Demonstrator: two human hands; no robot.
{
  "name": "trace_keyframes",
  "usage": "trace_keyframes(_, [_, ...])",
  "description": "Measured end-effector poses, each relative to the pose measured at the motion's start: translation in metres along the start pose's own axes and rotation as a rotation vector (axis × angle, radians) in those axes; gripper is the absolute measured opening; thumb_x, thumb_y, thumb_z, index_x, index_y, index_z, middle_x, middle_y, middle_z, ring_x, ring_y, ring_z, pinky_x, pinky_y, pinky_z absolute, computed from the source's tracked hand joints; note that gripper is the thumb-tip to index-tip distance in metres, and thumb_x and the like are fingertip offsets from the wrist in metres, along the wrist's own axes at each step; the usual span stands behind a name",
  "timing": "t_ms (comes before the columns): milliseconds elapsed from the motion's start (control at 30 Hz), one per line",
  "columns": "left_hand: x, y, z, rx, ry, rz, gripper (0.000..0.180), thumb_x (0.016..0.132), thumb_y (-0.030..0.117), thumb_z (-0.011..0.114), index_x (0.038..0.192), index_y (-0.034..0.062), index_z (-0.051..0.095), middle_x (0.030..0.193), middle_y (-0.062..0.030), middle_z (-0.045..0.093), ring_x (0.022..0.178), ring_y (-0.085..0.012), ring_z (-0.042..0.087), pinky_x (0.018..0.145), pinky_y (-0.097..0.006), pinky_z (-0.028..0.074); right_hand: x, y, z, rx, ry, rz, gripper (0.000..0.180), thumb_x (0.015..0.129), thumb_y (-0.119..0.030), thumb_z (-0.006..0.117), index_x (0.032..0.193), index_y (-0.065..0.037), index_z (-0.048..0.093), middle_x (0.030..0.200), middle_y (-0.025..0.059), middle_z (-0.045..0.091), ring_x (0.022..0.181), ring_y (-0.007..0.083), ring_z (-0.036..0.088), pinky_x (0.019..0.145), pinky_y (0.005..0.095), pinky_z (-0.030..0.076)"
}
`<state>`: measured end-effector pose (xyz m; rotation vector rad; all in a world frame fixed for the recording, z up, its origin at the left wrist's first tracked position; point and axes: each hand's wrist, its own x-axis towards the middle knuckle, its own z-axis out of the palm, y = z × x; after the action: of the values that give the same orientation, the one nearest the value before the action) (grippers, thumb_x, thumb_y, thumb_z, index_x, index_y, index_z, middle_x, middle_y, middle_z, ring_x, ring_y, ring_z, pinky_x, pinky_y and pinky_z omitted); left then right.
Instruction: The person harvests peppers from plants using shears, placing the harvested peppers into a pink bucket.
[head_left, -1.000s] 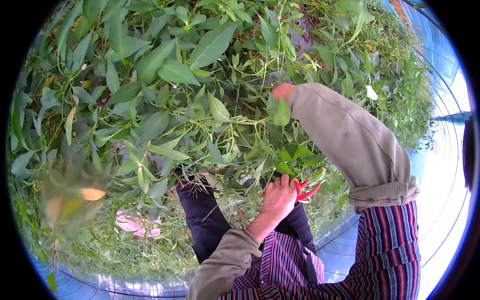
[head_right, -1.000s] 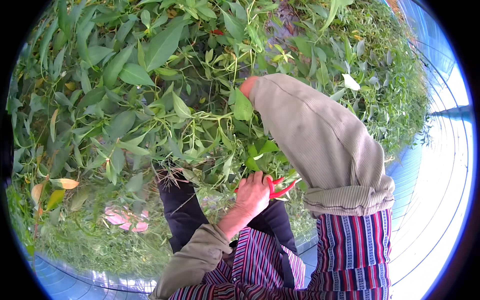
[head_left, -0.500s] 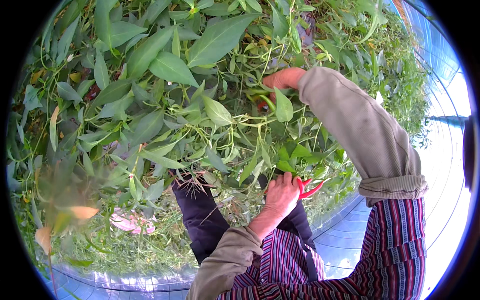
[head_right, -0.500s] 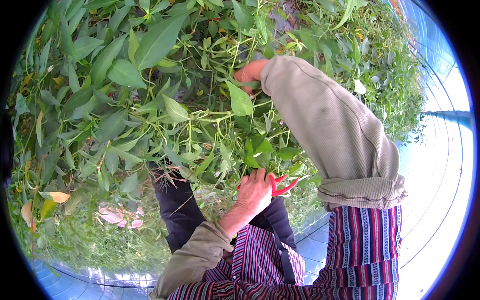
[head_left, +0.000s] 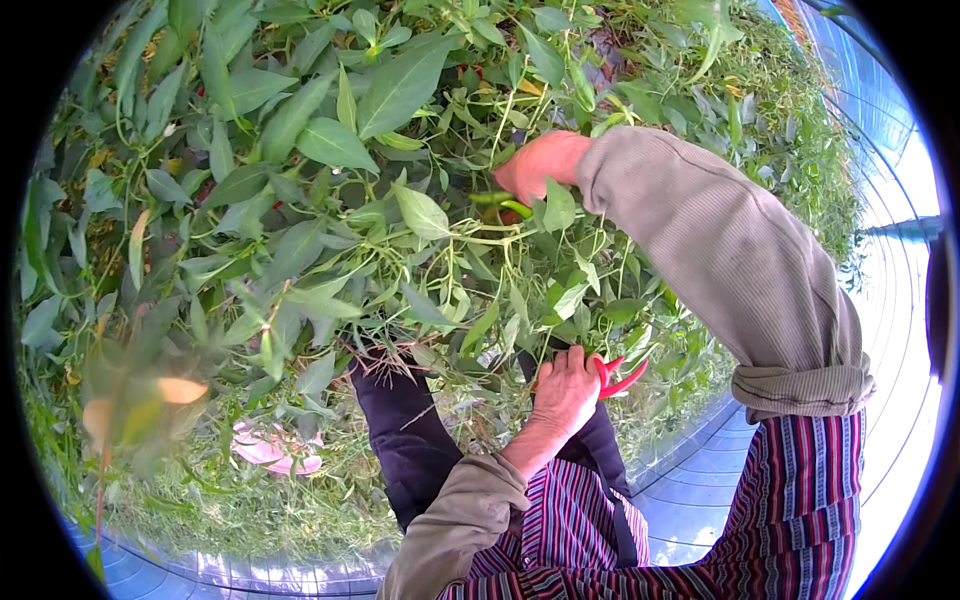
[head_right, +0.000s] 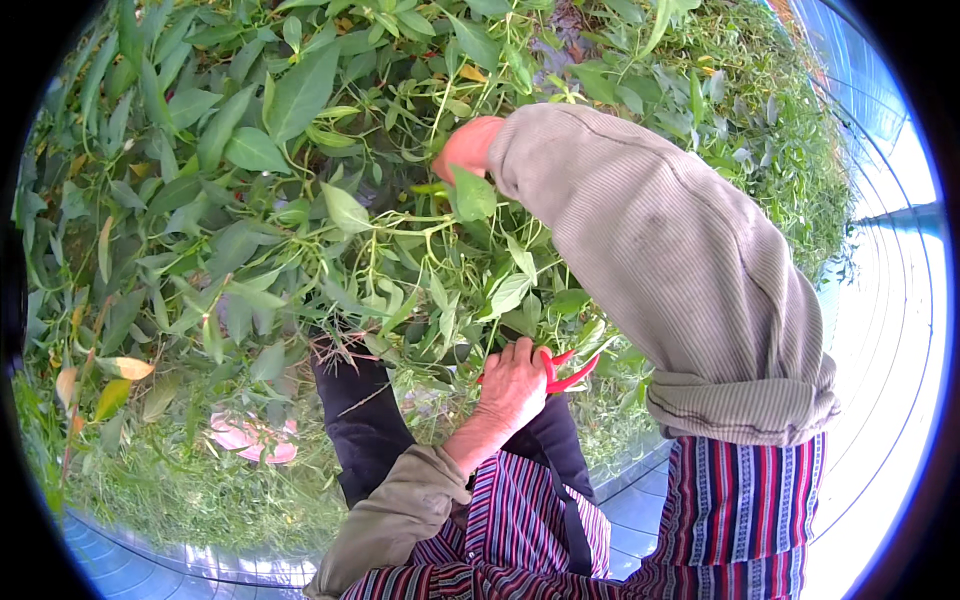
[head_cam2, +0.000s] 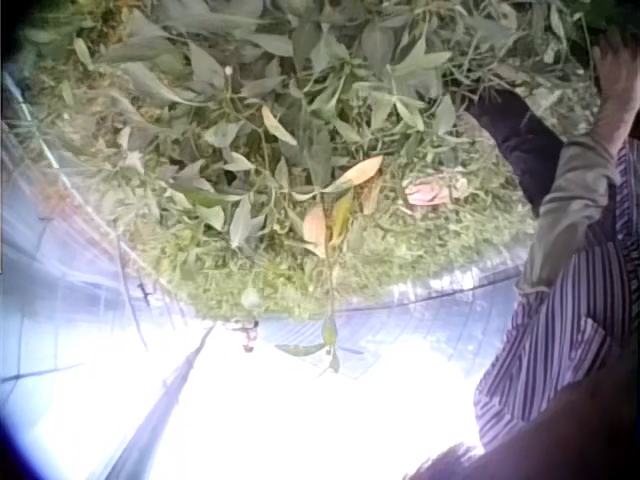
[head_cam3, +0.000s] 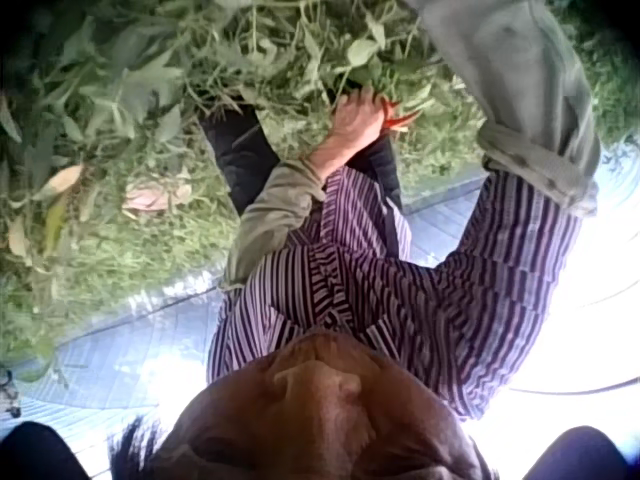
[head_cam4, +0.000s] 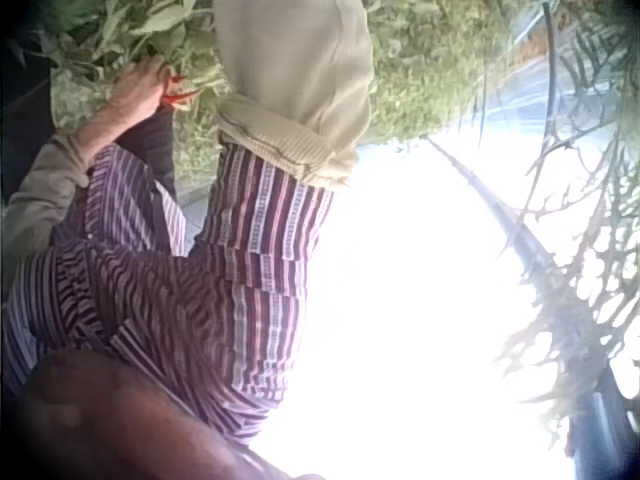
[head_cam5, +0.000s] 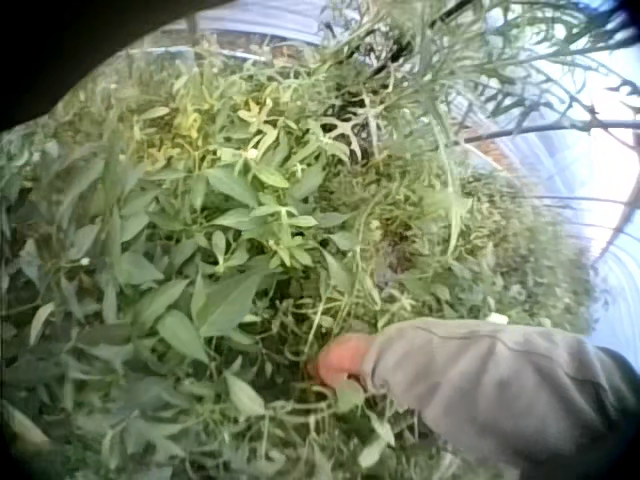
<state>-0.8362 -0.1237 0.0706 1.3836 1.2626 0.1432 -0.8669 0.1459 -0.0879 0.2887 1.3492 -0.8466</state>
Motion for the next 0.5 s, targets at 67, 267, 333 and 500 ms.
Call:
trace_keyframes(67, [0.003, 0.012, -0.010, -0.009, 0.001, 0.043, 0.016, 0.074, 0.017, 0.062, 0.086, 0.0076, 0.057, 0.085, -0.0072, 0.052, 0.077, -0.0224, 0.058, 0.064, -0.037, 0.040, 0.008, 0.059, 0.035, 0.399, 0.224, -0.100, 0.038, 0.068, -0.011, 0.073, 0.103, 0.000, 0.064, 0.094, 0.0124, 0.068, 0.082, 0.0257, 0.065, 0.068, 0.0375, 0.051])
trace_keyframes(267, [-0.011, -0.003, -0.007, 0.046, 0.029, -0.009, 0.018, 0.071, 0.016, 0.063, 0.086, 0.0089, 0.055, 0.087, -0.0074, 0.052, 0.079, -0.0234, 0.058, 0.065, -0.039, 0.041, -0.038, 0.049, 0.055, 1.121, 0.734, -0.160, 0.039, 0.082, -0.016, 0.069, 0.118, -0.006, 0.059, 0.087, 0.0084, 0.067, 0.073, 0.0169, 0.062, 0.065, 0.0314, 0.052])
trace_keyframes(333, [-0.016, -0.005, -0.010, 0.081, 0.036, -0.029, 0.018, 0.071, 0.015, 0.063, 0.087, 0.0091, 0.055, 0.087, -0.0072, 0.052, 0.080, -0.0235, 0.058, 0.065, -0.039, 0.042, -0.071, 0.044, 0.058, 1.229, 1.132, -0.261, 0.033, 0.086, -0.010, 0.062, 0.118, -0.005, 0.059, 0.090, 0.0106, 0.066, 0.078, 0.0160, 0.063, 0.069, 0.0281, 0.054])
trace_keyframes(500, [-0.017, 0.005, -0.022, 0.119, 0.073, -0.010, 0.021, 0.071, 0.015, 0.062, 0.089, 0.0096, 0.056, 0.087, -0.0082, 0.052, 0.080, -0.0256, 0.059, 0.065, -0.041, 0.041, -0.105, 0.053, 0.117, 2.105, 1.212, -0.092, 0.041, 0.077, -0.003, 0.068, 0.114, 0.008, 0.053, 0.099, 0.0130, 0.063, 0.089, 0.0176, 0.062, 0.074, 0.0332, 0.053])
